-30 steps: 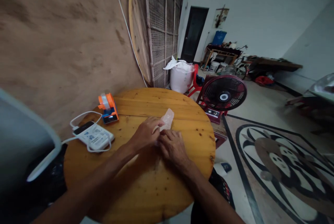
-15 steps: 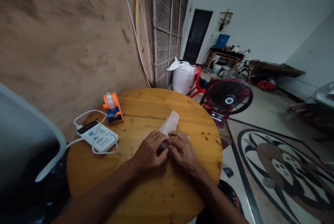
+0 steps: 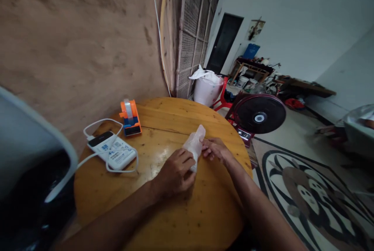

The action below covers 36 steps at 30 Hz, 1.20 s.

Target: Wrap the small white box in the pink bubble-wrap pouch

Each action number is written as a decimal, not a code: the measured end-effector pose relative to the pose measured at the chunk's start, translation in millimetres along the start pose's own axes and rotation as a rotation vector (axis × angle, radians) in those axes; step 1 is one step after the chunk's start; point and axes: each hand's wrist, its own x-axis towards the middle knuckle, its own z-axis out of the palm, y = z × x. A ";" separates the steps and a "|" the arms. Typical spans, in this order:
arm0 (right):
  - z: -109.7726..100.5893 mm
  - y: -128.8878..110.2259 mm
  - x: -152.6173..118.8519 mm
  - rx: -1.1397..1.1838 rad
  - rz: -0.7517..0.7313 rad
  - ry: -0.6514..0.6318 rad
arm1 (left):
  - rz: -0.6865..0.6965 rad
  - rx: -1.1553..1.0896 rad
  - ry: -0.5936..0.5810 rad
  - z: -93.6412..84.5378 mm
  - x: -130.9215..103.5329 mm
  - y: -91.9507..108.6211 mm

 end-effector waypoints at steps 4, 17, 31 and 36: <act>8.2 -9.4 11.6 -0.007 0.002 -0.016 | 0.005 0.003 0.010 -0.4 -0.4 -0.2; 21.7 3.2 26.4 0.222 -0.180 0.082 | 0.013 0.001 0.018 -1.3 1.2 -0.8; 36.6 -0.3 22.4 0.487 -0.369 0.056 | -0.031 0.022 0.013 3.1 1.6 4.2; 40.8 -1.6 14.8 0.431 -0.472 0.089 | -0.056 0.049 -0.011 4.7 1.2 6.3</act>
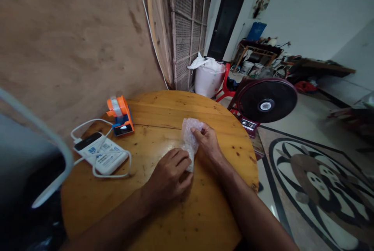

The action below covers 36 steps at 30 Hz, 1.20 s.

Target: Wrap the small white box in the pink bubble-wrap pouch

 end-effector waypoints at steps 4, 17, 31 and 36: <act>0.9 -3.5 -3.9 -0.037 -0.038 -0.024 | 0.008 0.011 0.019 1.7 0.5 -0.3; 0.3 -36.6 -42.2 -0.172 -0.081 -0.147 | 0.036 0.020 0.052 4.6 -7.9 -6.0; 1.3 -18.8 -92.8 -0.264 -0.232 -0.098 | 0.040 0.119 0.161 10.5 -16.3 -5.6; -0.9 -17.2 -95.5 -0.377 -0.280 -0.151 | 0.009 0.192 0.187 9.1 -17.4 -4.8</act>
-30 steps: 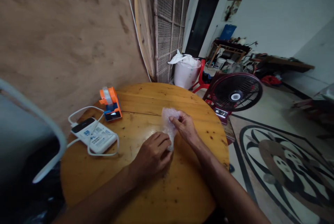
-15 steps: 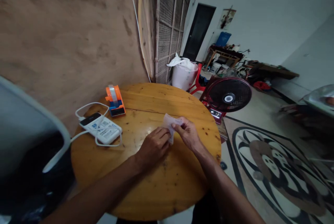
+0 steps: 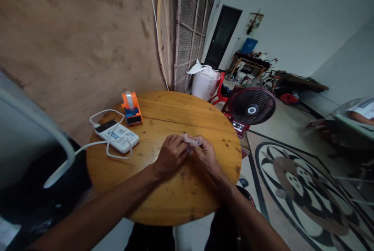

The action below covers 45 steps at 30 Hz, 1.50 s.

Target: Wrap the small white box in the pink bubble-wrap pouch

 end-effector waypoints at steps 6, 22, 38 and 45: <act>1.6 -1.0 -4.8 -0.083 -0.017 -0.002 | -0.199 -0.030 0.099 5.4 -5.0 -6.6; -4.2 13.7 -22.8 -0.333 -0.366 -0.157 | -0.158 -0.483 0.015 11.6 -2.1 -23.9; -7.4 0.0 -11.9 -0.260 -0.189 -0.190 | -0.421 -0.594 -0.148 -5.0 7.9 -19.5; -3.4 0.6 -5.1 -0.156 -0.058 -0.197 | -0.544 -0.560 -0.185 -13.1 13.5 -25.1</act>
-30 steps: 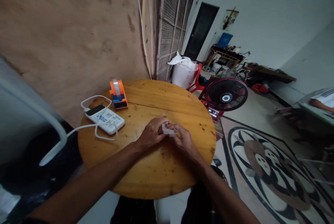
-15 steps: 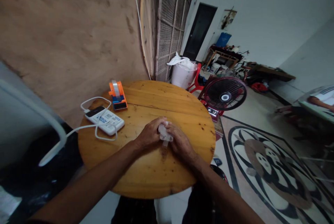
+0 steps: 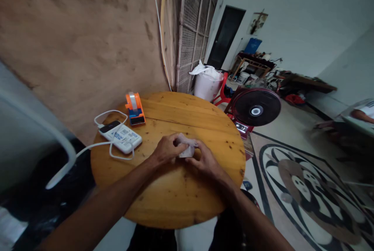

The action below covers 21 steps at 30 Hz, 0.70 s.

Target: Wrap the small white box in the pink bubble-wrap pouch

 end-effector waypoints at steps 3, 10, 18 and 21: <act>3.7 5.1 5.5 0.010 0.076 0.010 | -0.021 0.025 -0.002 -1.2 3.0 -1.5; 5.2 15.8 24.1 0.376 0.250 0.004 | -0.049 -0.457 -0.229 -6.7 4.9 -1.1; 9.9 24.0 20.8 0.417 0.187 0.039 | -0.068 -0.592 -0.353 -9.5 7.2 -3.0; 9.7 23.3 19.4 0.378 0.143 0.039 | -0.060 -0.580 -0.357 -9.3 7.4 -3.6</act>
